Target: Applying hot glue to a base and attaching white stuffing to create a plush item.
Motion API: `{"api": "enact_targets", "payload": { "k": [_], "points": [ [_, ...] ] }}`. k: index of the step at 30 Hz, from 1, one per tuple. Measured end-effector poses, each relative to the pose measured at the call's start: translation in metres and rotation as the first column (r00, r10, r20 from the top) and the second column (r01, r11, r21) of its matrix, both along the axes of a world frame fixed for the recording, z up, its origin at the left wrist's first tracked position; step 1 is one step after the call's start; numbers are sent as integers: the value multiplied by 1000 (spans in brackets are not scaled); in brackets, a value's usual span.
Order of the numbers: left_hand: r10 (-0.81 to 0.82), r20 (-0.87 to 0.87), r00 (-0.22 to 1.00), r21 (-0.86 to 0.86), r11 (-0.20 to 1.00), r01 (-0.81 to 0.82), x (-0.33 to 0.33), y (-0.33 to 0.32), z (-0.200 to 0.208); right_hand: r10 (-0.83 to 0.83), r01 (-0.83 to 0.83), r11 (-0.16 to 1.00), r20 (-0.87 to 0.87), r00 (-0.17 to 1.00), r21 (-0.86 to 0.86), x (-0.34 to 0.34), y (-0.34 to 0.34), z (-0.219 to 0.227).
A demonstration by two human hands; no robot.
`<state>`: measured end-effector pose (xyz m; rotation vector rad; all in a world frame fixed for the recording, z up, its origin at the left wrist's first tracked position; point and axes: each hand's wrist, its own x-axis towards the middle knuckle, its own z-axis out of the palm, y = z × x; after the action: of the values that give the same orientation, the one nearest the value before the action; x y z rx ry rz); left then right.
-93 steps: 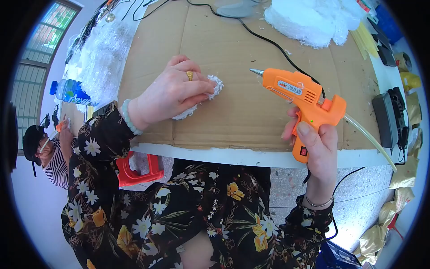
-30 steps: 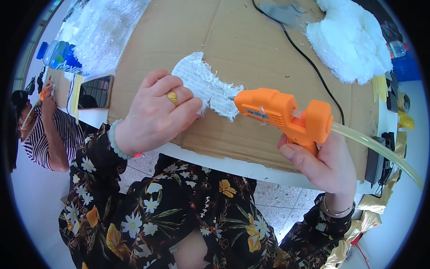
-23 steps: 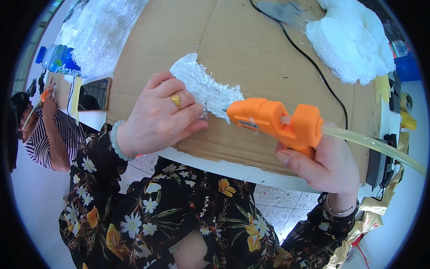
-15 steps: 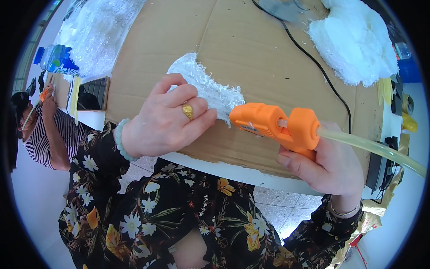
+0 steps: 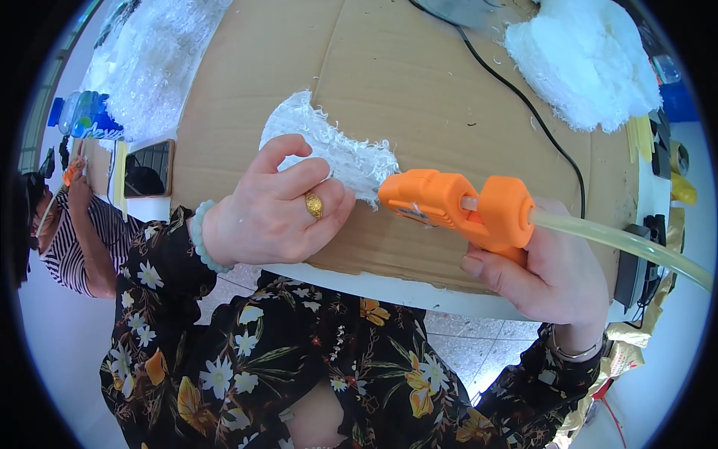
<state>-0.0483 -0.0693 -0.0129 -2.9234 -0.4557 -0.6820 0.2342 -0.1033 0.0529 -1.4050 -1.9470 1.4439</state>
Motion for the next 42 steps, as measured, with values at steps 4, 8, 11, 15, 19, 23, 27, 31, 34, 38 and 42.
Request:
{"api": "enact_targets", "payload": {
  "k": [4, 8, 11, 15, 19, 23, 27, 31, 34, 38, 42],
  "points": [
    [-8, -38, 999, 0, 1000, 8, -1, -1, 4, 273, -261, 950, -53, 960, 174, 20, 3, -5],
    [2, -33, 999, 17, 1000, -1, -1, -2, 4, -1, 1, 1000, 12, 1000, -6, 3, 1, 0],
    [3, -24, 1000, 16, 1000, -3, -1, -2, 4, 37, -38, 999, 36, 999, 27, 0, 2, 1],
    [-2, -29, 1000, 19, 1000, 3, -1, -2, 4, 60, -69, 993, 88, 994, 96, -3, 4, 2],
    [-1, -53, 999, 32, 999, 3, 0, -2, 6, 57, -58, 998, 100, 993, 9, -3, 6, 4],
    [1, -56, 998, 51, 999, 2, 1, -3, 6, 145, -162, 968, 101, 984, 192, -1, 9, -5],
    [2, -25, 1000, 71, 997, -1, 3, -1, 6, 185, -205, 938, 97, 978, 280, -3, 10, -6],
    [22, 1, 1000, 82, 996, -22, 2, -1, 3, 192, -212, 953, 109, 975, 217, -4, 11, -7],
    [24, 19, 1000, 76, 997, -26, 1, 0, 2, 195, -211, 930, 83, 977, 302, -5, 12, -14],
    [51, 44, 998, 124, 991, -56, 3, 1, 1, 135, -147, 946, 62, 989, 289, -8, 11, -16],
    [65, -6, 998, 158, 985, -63, 2, -7, 5, 180, -198, 944, 94, 979, 263, -4, 10, -13]
  ]
}}
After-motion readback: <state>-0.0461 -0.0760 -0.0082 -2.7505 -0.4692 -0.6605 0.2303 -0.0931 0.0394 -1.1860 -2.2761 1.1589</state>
